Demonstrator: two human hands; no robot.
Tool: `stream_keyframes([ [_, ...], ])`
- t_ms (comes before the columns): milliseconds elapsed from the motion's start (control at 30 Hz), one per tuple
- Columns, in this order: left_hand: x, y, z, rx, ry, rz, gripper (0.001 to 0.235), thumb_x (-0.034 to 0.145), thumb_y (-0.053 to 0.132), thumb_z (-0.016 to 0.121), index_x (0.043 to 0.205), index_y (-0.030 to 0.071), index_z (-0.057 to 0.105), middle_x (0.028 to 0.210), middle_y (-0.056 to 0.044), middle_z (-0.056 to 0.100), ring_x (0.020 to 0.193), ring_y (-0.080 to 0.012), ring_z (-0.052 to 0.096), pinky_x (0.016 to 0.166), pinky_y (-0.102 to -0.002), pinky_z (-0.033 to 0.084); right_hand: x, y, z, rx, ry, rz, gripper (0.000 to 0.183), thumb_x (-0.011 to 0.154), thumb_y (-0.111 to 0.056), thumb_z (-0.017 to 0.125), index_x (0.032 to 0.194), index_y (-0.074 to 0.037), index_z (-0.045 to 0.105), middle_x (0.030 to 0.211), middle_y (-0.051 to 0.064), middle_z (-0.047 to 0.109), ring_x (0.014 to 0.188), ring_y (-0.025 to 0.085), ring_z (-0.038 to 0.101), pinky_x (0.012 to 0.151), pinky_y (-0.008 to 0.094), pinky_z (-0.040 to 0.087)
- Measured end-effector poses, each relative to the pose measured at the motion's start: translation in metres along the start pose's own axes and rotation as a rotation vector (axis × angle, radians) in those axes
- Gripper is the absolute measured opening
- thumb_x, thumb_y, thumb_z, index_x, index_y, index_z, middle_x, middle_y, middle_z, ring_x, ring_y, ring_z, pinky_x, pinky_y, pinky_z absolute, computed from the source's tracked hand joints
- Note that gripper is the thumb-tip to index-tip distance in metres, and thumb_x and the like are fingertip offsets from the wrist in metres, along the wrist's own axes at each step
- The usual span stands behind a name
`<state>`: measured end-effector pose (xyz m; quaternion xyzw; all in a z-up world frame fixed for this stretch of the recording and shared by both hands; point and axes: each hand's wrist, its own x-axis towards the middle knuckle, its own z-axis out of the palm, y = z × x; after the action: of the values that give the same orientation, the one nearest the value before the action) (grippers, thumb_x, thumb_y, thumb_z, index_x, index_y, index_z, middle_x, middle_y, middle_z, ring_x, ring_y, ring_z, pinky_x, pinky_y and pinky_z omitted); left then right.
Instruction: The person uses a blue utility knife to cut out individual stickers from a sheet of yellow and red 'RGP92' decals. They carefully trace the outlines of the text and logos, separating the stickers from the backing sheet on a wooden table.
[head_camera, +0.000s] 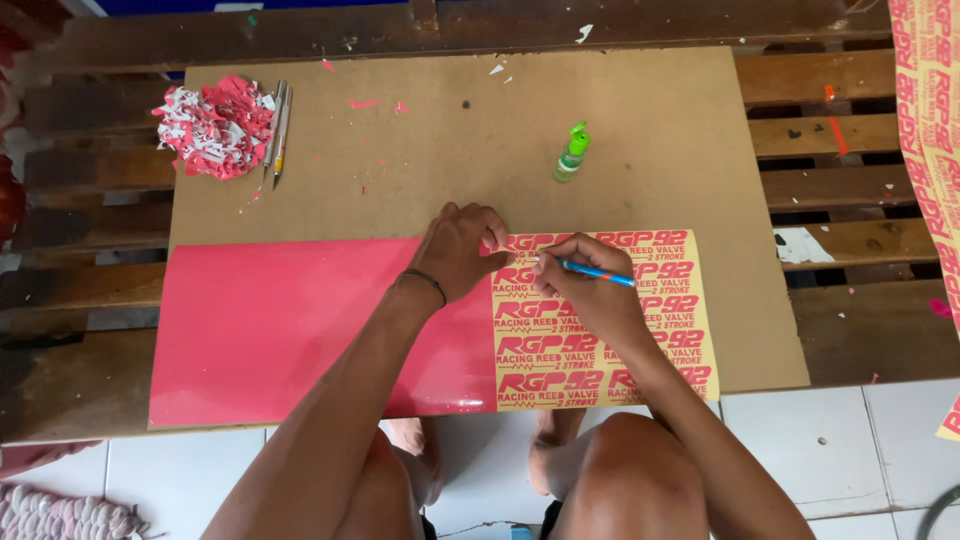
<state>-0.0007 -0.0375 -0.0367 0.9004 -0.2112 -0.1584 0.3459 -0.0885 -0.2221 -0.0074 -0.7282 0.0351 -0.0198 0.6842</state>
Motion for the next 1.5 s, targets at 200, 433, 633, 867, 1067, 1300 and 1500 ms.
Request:
stream_keyframes([
  [200,0.004,0.005,-0.007,-0.019,-0.062,-0.014,0.018,0.079,0.025,0.077,0.09,0.021,0.062,0.083,0.003,0.061,0.096,-0.022,0.054,0.091,-0.039,0.046,0.004,0.001,0.002,-0.019,0.038,0.069,0.011,0.087,0.005,0.065,0.096,0.011,0.068,0.071,0.024,0.068,0.061,0.021,0.071,0.058,0.03,0.062],
  [433,0.005,0.006,-0.009,-0.025,-0.07,-0.015,0.017,0.08,0.023,0.076,0.09,0.021,0.062,0.083,0.005,0.058,0.095,-0.0197,0.053,0.09,-0.038,0.046,0.003,0.003,0.002,-0.045,0.059,0.062,0.009,0.087,0.008,0.064,0.094,0.013,0.067,0.076,0.027,0.068,0.067,0.026,0.073,0.061,0.035,0.064],
  [633,0.003,0.005,-0.011,-0.037,-0.076,-0.004,0.017,0.081,0.023,0.076,0.09,0.02,0.062,0.083,0.003,0.058,0.094,-0.0209,0.053,0.09,-0.038,0.046,0.004,0.001,0.003,-0.049,0.049,0.073,0.01,0.087,0.009,0.062,0.094,0.013,0.066,0.078,0.027,0.068,0.068,0.025,0.073,0.061,0.035,0.064],
  [867,0.002,0.006,-0.012,-0.03,-0.066,0.005,0.016,0.082,0.021,0.076,0.09,0.019,0.062,0.082,0.002,0.059,0.093,-0.0208,0.053,0.089,-0.039,0.046,-0.001,-0.009,0.007,-0.068,0.062,0.057,0.01,0.088,0.008,0.063,0.096,0.012,0.067,0.081,0.027,0.07,0.071,0.026,0.074,0.064,0.036,0.065],
  [1067,0.002,0.004,-0.01,-0.043,-0.06,0.015,0.018,0.08,0.022,0.077,0.089,0.02,0.062,0.082,0.003,0.057,0.092,-0.0207,0.053,0.089,-0.038,0.046,-0.001,-0.009,0.008,-0.057,0.067,0.055,0.009,0.088,0.007,0.063,0.095,0.012,0.067,0.081,0.027,0.07,0.071,0.026,0.074,0.063,0.036,0.065],
  [1300,0.003,0.0,-0.008,-0.044,-0.05,0.02,0.018,0.079,0.023,0.077,0.088,0.02,0.061,0.081,0.004,0.057,0.092,-0.0196,0.053,0.09,-0.038,0.046,0.002,0.001,0.005,-0.072,0.071,0.064,0.009,0.088,0.008,0.063,0.095,0.012,0.067,0.081,0.027,0.07,0.07,0.026,0.074,0.062,0.037,0.065],
  [1500,0.005,-0.002,-0.005,-0.032,-0.046,0.022,0.02,0.078,0.025,0.078,0.088,0.022,0.061,0.081,0.004,0.056,0.092,-0.0203,0.053,0.089,-0.038,0.046,0.0,-0.003,0.008,-0.072,0.071,0.04,0.01,0.088,0.008,0.064,0.096,0.012,0.067,0.081,0.027,0.07,0.071,0.026,0.074,0.062,0.036,0.065],
])
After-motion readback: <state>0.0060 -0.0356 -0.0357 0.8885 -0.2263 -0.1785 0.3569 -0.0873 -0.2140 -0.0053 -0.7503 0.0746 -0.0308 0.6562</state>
